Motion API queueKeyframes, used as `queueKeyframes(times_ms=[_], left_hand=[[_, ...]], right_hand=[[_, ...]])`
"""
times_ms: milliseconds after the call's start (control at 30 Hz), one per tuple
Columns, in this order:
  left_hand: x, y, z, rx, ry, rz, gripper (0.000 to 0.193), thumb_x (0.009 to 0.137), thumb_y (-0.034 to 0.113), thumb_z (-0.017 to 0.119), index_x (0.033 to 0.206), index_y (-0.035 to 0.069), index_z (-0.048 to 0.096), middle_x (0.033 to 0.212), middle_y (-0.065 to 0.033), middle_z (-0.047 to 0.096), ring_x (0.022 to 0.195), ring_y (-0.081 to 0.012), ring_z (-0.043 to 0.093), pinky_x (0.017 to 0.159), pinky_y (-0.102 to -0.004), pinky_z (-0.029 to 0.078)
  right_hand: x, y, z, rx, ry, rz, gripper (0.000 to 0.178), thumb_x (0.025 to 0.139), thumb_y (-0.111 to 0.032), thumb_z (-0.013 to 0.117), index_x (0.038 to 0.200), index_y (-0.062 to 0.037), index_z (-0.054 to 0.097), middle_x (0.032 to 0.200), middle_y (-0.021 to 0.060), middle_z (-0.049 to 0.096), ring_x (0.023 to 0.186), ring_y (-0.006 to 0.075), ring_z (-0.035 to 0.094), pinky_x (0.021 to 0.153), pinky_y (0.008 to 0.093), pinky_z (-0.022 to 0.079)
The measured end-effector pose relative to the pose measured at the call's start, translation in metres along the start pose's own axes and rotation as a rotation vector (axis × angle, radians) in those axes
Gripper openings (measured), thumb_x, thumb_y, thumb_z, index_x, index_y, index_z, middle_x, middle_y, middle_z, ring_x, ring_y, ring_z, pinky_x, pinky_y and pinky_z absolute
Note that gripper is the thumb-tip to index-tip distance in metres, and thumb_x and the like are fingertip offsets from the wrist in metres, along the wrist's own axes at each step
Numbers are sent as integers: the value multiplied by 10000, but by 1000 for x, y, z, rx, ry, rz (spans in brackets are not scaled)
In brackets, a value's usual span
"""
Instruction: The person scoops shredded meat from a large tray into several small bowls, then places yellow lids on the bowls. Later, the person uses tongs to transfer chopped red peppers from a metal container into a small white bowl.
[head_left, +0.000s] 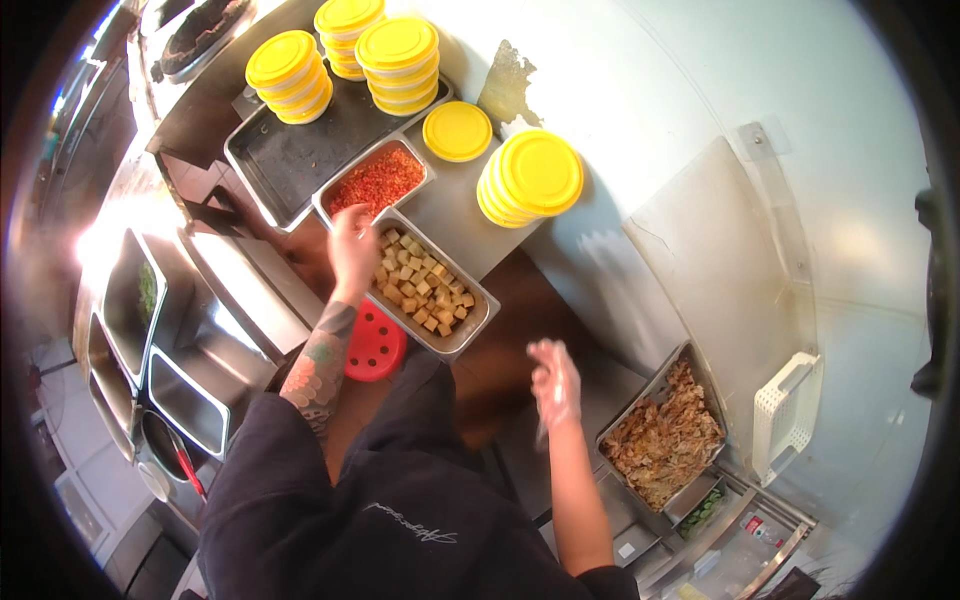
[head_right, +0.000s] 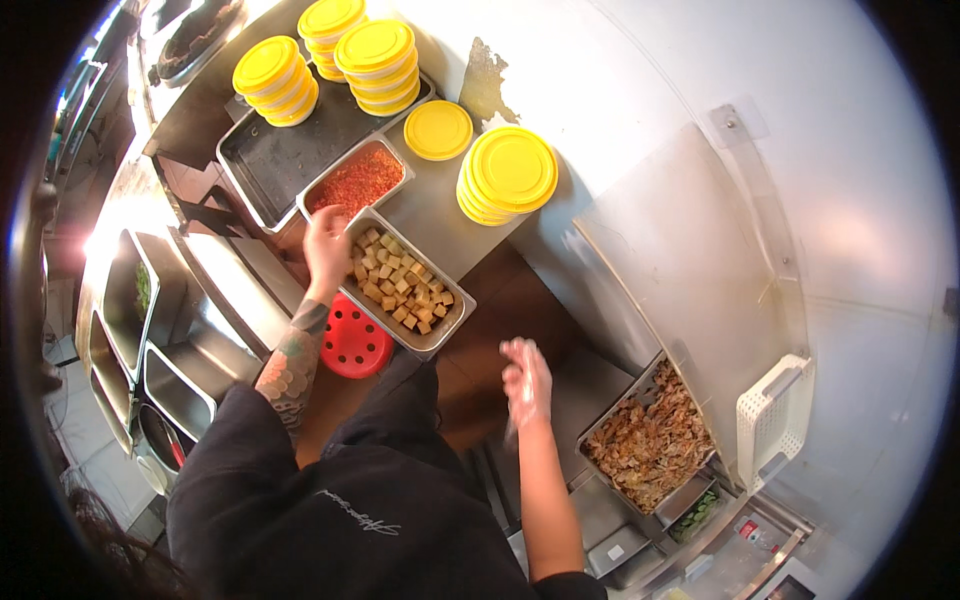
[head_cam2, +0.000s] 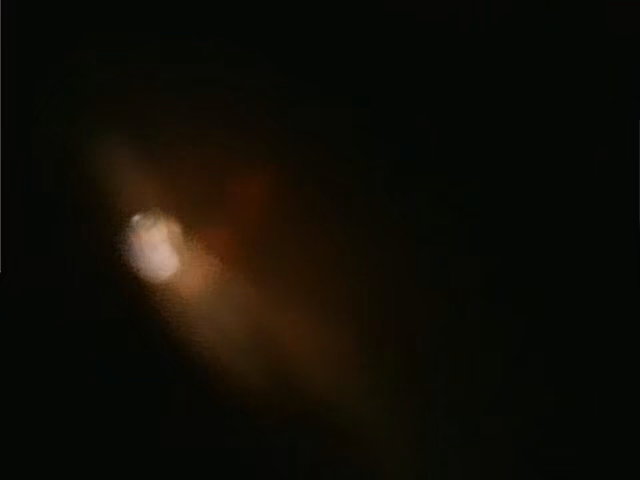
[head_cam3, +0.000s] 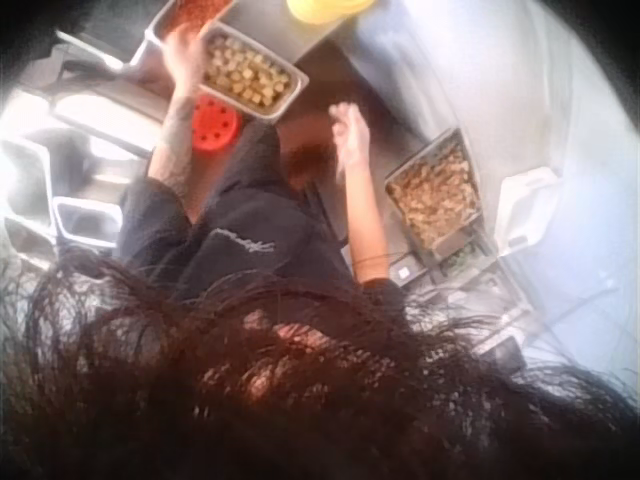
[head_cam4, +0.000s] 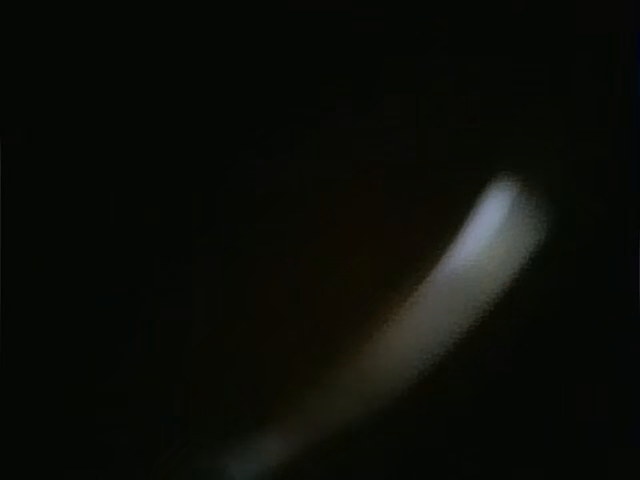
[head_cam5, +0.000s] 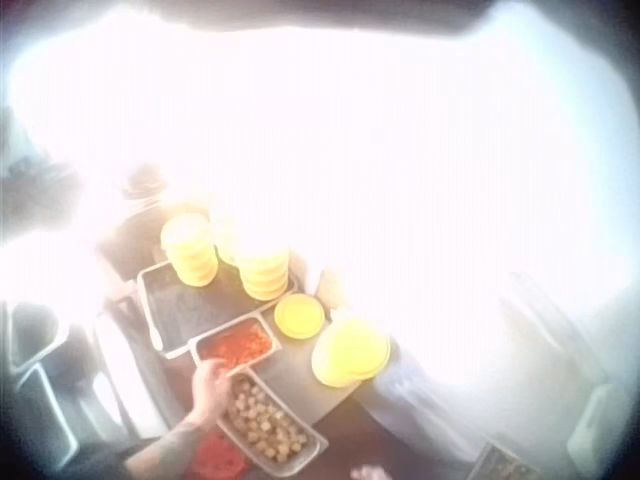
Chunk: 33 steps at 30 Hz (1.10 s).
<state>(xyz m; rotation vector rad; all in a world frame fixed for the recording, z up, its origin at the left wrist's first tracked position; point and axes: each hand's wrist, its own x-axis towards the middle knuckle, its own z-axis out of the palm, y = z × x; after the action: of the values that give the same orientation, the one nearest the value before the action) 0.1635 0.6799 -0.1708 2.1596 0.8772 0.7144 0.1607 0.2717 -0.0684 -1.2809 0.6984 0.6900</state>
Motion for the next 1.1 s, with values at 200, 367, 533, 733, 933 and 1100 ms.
queueKeyframes(times_ms=[200, 367, 533, 733, 933, 1100], left_hand=[[47, -172, 2, -30, -420, -786, 326, 941, 271, 649, 1027, -42, 678, 830, -120, 684, 722, -243, 665, 693, -364, 547], [61, -171, 23, -649, -297, -839, 257, 903, 178, 698, 1086, -2, 688, 891, -70, 707, 683, -160, 651, 553, -295, 504], [64, -103, -22, -610, -128, -658, 210, 905, 75, 640, 1086, -4, 713, 896, -57, 719, 757, -125, 646, 658, -282, 519], [-56, -6, -191, -740, -171, -637, 161, 921, 131, 619, 1045, 61, 695, 895, 20, 665, 738, -91, 593, 633, -243, 459], [-221, 68, -258, -734, -371, -476, 172, 932, 88, 644, 1091, 22, 655, 869, 37, 646, 637, -28, 472, 548, -209, 345], [-329, 144, -202, -622, -993, -632, 118, 900, 9, 559, 987, 59, 622, 762, 3, 613, 544, -78, 505, 468, -216, 394]], right_hand=[[-97, 84, -93, -38, 269, 212, 202, 963, -349, 659, 1051, -167, 646, 1002, 38, 718, 562, 37, 501, 426, 160, 309], [-134, 119, -141, -73, 490, 312, 268, 989, -390, 627, 1035, -127, 635, 1015, 75, 724, 578, 78, 558, 435, 177, 350], [-133, 135, -164, -285, 411, 220, 246, 973, -361, 640, 1049, -128, 625, 960, 57, 723, 592, 95, 567, 436, 188, 335], [-117, 114, -141, -306, 270, 164, 249, 954, -344, 625, 1093, -138, 639, 973, 24, 723, 608, 81, 525, 455, 199, 337], [-151, 134, -111, -189, -184, -185, 315, 961, -310, 632, 1181, -84, 642, 964, 12, 713, 649, 47, 490, 525, 181, 356], [-205, 209, -159, 54, -31, -148, 257, 924, -384, 632, 958, -130, 658, 842, -24, 637, 625, 88, 538, 512, 257, 383]])
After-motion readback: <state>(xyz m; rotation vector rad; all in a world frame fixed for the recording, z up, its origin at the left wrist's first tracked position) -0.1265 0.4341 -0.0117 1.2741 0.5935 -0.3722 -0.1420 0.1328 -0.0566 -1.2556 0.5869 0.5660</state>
